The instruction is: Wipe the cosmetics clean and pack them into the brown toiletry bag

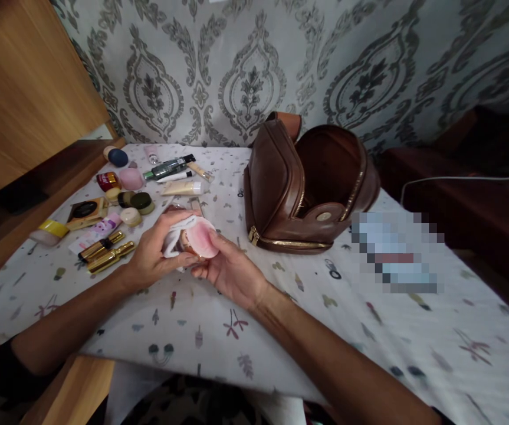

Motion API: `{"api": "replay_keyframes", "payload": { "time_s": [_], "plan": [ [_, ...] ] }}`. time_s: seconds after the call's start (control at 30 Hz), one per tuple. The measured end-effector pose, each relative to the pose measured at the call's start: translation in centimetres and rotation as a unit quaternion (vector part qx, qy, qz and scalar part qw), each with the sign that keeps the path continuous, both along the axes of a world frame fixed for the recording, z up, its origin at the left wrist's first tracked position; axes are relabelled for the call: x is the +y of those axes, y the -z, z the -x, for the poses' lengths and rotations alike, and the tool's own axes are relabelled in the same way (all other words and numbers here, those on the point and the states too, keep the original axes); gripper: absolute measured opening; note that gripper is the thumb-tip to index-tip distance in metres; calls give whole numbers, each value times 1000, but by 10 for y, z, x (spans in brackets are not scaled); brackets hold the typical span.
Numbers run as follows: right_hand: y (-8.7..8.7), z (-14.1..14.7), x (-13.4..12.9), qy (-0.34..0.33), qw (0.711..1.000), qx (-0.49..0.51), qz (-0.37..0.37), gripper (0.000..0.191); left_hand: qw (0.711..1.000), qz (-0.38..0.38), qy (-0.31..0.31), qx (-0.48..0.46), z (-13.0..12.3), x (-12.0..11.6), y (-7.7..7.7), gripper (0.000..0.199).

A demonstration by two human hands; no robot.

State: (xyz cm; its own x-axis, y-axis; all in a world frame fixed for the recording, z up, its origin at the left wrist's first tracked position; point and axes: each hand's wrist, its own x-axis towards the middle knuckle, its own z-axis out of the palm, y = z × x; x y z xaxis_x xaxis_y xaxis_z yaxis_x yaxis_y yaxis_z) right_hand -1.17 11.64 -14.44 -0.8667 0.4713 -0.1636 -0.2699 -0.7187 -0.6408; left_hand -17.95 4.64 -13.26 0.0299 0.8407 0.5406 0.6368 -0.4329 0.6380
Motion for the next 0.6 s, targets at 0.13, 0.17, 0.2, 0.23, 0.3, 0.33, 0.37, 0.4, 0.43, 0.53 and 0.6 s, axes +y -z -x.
{"api": "replay_keyframes", "payload": {
  "time_s": [0.13,0.17,0.2,0.23,0.3,0.33,0.37,0.4,0.43,0.53,0.6],
  "plan": [
    [4,0,2,-2,999,-27,-19,29,1000,1,-5,-8,1,-2,-3,56],
    [5,-1,2,5,999,-34,-26,29,1000,2,-9,-13,1,-2,-4,54],
    [6,-1,2,12,999,-38,-31,28,1000,4,-14,-18,1,-3,-5,51],
    [7,-1,3,19,998,-40,-34,27,1000,4,-18,-25,1,-3,-6,50],
    [8,-1,3,28,998,-38,-30,27,999,5,-22,-35,1,-4,-9,47],
    [8,-1,3,31,999,-35,-24,28,999,4,-22,-39,1,-4,-9,47],
    [8,-1,3,33,999,-32,-16,28,999,3,-19,-41,1,-4,-10,46],
    [8,0,3,35,999,-27,-8,29,999,3,-15,-43,1,-3,-9,45],
    [8,0,3,36,999,-23,-1,29,999,7,-8,-45,2,-3,-8,46],
    [6,1,2,37,999,-19,11,32,999,16,17,-45,4,0,-2,74],
    [5,2,1,39,999,-18,12,34,999,16,13,-37,5,2,4,103]
  ]
}}
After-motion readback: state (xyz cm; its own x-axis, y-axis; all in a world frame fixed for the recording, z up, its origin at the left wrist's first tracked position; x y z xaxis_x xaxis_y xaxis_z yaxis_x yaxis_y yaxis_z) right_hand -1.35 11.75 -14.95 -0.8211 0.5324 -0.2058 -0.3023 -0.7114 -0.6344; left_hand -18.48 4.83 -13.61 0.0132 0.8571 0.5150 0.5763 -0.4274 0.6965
